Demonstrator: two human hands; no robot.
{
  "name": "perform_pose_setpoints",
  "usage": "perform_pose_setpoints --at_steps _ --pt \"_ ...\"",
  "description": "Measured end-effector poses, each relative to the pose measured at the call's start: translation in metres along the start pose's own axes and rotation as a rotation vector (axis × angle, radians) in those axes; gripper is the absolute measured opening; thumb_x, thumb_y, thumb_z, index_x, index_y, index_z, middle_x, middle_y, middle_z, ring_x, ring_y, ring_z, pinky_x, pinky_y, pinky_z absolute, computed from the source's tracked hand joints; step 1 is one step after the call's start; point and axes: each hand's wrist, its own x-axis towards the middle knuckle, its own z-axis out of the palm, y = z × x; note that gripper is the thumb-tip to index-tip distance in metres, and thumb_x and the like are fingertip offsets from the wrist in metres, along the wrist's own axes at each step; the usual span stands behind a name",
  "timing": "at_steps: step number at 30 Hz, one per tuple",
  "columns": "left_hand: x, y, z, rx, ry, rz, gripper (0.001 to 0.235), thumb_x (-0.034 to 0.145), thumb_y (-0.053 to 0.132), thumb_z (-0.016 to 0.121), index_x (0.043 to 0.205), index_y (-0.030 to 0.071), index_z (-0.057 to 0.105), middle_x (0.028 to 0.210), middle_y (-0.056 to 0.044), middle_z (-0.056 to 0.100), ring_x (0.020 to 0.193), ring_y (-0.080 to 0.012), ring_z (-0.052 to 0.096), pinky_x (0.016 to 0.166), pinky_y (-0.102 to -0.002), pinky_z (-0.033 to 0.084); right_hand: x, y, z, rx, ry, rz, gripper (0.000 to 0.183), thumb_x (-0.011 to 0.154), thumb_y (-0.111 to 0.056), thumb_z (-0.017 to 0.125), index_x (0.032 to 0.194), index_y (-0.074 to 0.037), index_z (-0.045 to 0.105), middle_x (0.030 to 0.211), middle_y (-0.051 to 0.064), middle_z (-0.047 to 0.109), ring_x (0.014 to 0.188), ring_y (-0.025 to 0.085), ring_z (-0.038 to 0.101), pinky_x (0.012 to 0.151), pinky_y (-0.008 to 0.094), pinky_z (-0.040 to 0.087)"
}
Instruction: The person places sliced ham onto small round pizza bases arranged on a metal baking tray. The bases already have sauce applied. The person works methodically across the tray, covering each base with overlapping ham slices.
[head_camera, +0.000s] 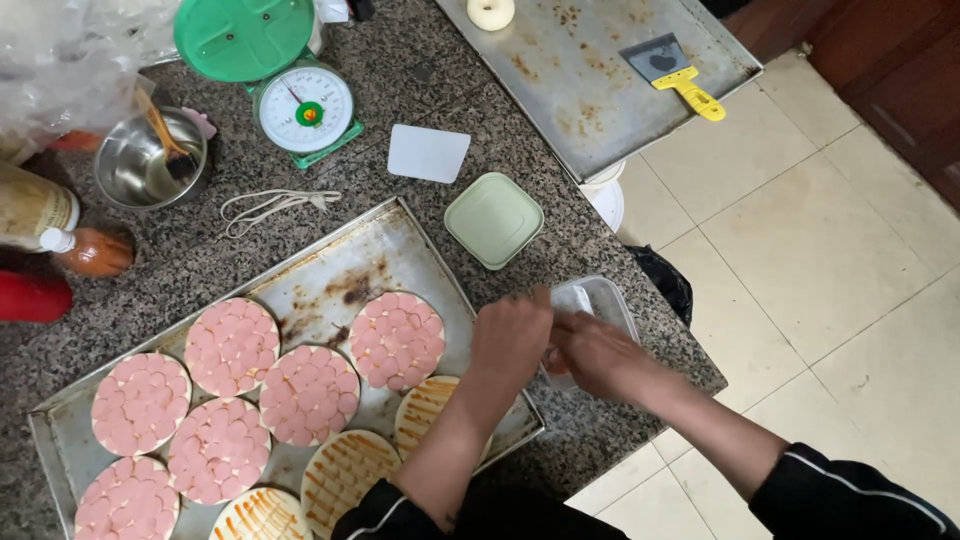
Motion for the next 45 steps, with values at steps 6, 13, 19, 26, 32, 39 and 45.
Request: perform_pose_setpoints --at_steps 6,13,19,26,32,39,45 --pt "-0.001 0.003 -0.002 0.041 0.055 0.025 0.025 0.104 0.004 0.068 0.125 -0.008 0.076 0.071 -0.014 0.075 0.060 -0.0257 0.077 0.053 -0.037 0.065 0.012 0.014 0.025 0.105 -0.019 -0.041 0.042 0.116 -0.038 0.050 0.131 -0.015 0.082 0.145 0.014 0.074 0.138 0.043 0.065 0.106 0.056 0.059" --pt "-0.002 -0.005 0.006 0.102 0.114 0.043 0.020 0.105 0.008 0.070 0.119 -0.003 0.079 0.067 -0.010 0.072 0.056 -0.0213 0.073 0.051 -0.033 0.062 -0.004 -0.008 0.013 0.254 -0.037 -0.124 0.058 0.119 -0.041 0.036 0.138 -0.008 0.080 0.150 0.022 0.073 0.144 0.047 0.062 0.118 0.060 0.051" --pt "-0.004 0.000 -0.002 0.147 0.157 0.050 0.016 0.103 0.009 0.071 0.113 0.000 0.080 0.064 -0.007 0.069 0.054 -0.0195 0.071 0.050 -0.031 0.060 -0.013 0.009 0.020 -0.166 0.136 -0.339 0.063 0.120 -0.062 0.039 0.136 -0.017 0.081 0.135 0.012 0.077 0.138 0.038 0.065 0.113 0.056 0.052" --pt "-0.005 -0.003 -0.004 0.097 0.107 0.056 0.021 0.105 0.006 0.070 0.121 -0.003 0.079 0.069 -0.011 0.073 0.058 -0.0224 0.075 0.053 -0.033 0.063 -0.012 0.018 0.037 -0.141 0.102 -0.306 0.070 0.116 -0.072 0.044 0.141 -0.015 0.076 0.130 0.015 0.076 0.126 0.041 0.071 0.102 0.057 0.060" --pt "-0.001 -0.008 0.009 0.031 0.067 0.023 0.022 0.105 0.006 0.067 0.121 -0.005 0.077 0.071 -0.015 0.075 0.060 -0.0259 0.076 0.054 -0.038 0.064 0.003 0.042 0.066 -0.236 0.207 -0.410 0.063 0.117 -0.069 0.046 0.124 -0.013 0.076 0.107 0.015 0.075 0.101 0.040 0.078 0.083 0.052 0.064" --pt "-0.005 -0.012 0.005 0.045 0.044 0.019 0.022 0.106 0.006 0.066 0.121 -0.003 0.078 0.068 -0.012 0.073 0.056 -0.0214 0.073 0.051 -0.034 0.061 0.006 0.051 0.085 0.113 0.467 -0.337 0.036 0.117 -0.039 0.058 0.107 -0.013 0.081 0.092 0.011 0.084 0.084 0.032 0.084 0.070 0.043 0.066" --pt "-0.004 -0.011 0.004 0.032 0.032 0.012 0.023 0.109 0.007 0.064 0.122 -0.004 0.079 0.068 -0.012 0.073 0.056 -0.0212 0.073 0.052 -0.034 0.061 0.006 0.032 0.035 1.330 0.788 0.216 0.065 0.124 -0.046 0.050 0.069 -0.013 0.056 0.056 0.006 0.053 0.045 0.015 0.047 0.041 0.027 0.035"
